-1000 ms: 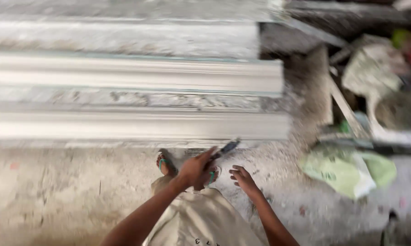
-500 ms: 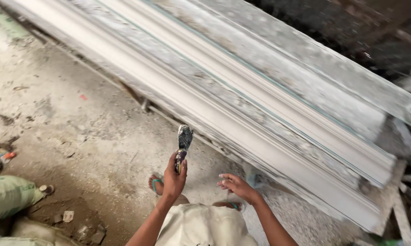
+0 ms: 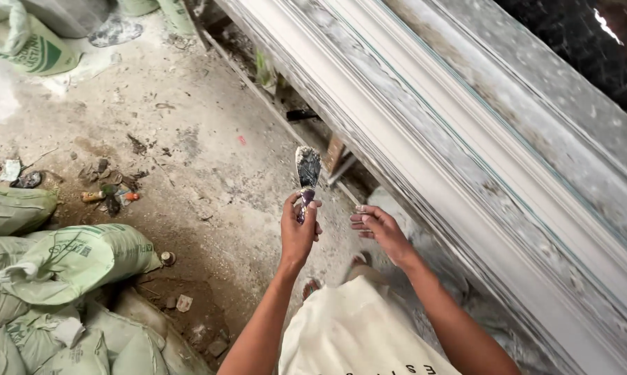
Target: The person uses a scraper to remove paint or residue from a long, white, grooved molding piece. They repeatedly scrape along the length of the molding, moving back and forth to clear the surface.
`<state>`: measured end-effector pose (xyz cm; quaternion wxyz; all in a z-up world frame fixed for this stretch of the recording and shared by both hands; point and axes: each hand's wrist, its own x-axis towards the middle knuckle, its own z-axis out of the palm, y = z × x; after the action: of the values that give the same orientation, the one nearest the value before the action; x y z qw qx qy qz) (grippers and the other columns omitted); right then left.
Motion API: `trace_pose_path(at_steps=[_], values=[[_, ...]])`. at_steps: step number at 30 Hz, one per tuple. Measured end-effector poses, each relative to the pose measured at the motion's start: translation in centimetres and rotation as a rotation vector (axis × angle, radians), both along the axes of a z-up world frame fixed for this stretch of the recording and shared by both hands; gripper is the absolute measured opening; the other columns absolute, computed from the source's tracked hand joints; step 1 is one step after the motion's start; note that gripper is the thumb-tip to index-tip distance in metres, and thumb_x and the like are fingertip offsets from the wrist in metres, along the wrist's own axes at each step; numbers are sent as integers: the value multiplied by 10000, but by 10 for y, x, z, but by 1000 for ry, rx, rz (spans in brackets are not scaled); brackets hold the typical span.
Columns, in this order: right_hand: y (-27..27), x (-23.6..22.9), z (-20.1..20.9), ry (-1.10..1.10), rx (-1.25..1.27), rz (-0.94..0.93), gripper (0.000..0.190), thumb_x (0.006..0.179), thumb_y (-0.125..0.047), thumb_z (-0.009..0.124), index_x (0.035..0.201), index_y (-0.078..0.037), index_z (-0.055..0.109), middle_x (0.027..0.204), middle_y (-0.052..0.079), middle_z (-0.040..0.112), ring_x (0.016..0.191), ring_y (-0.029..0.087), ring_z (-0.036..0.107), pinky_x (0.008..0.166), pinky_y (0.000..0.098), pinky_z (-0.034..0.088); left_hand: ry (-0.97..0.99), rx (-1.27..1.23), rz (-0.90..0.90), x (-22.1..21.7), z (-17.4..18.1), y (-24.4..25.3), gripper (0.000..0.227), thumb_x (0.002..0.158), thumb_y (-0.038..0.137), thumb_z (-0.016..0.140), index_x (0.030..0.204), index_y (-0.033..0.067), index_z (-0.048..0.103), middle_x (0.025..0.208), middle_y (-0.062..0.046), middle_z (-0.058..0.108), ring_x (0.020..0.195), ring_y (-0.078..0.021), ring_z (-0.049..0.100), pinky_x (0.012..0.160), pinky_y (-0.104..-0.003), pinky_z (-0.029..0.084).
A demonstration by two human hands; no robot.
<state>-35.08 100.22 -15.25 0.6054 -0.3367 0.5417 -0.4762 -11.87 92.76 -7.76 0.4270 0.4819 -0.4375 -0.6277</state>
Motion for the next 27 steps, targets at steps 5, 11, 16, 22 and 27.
trace_pose_path(at_steps=[5,11,16,22,27], values=[[-102,11,31,54,-5,-2,413,1019,-263,553,1382,-66,566,1278,108,696,1105,212,690,915,361,540,96,-42,80,13,-18,-98,423,1008,221,656,1342,9,507,951,-54,703,548,-62,536,450,-231,429],[-273,-12,15,61,-61,-23,383,1035,-263,546,1353,-53,581,1265,110,706,1125,214,692,955,365,554,-44,-196,76,8,-32,-254,432,978,236,753,1290,-5,576,925,-65,691,674,-66,576,560,-238,483],[-432,-46,64,333,-17,-76,366,1027,-267,515,1331,-79,596,1256,92,712,1143,207,703,984,359,579,-275,-42,-15,-15,28,-403,505,908,244,777,1295,66,506,1021,-59,699,802,-56,681,638,-250,528],[-575,-131,6,674,-247,-241,301,1042,-196,553,1296,-37,589,1316,137,686,1259,270,650,1082,438,486,-253,-63,-8,-67,37,-584,316,984,258,657,1122,-5,548,768,-126,674,551,-163,590,483,-323,474],[-630,-131,17,1369,103,-54,759,936,-420,582,1586,-150,299,1665,228,157,1497,490,68,1135,658,72,-579,-32,-204,-140,0,-709,549,1029,218,425,1523,-18,389,807,-149,672,651,-293,640,609,-494,571]])
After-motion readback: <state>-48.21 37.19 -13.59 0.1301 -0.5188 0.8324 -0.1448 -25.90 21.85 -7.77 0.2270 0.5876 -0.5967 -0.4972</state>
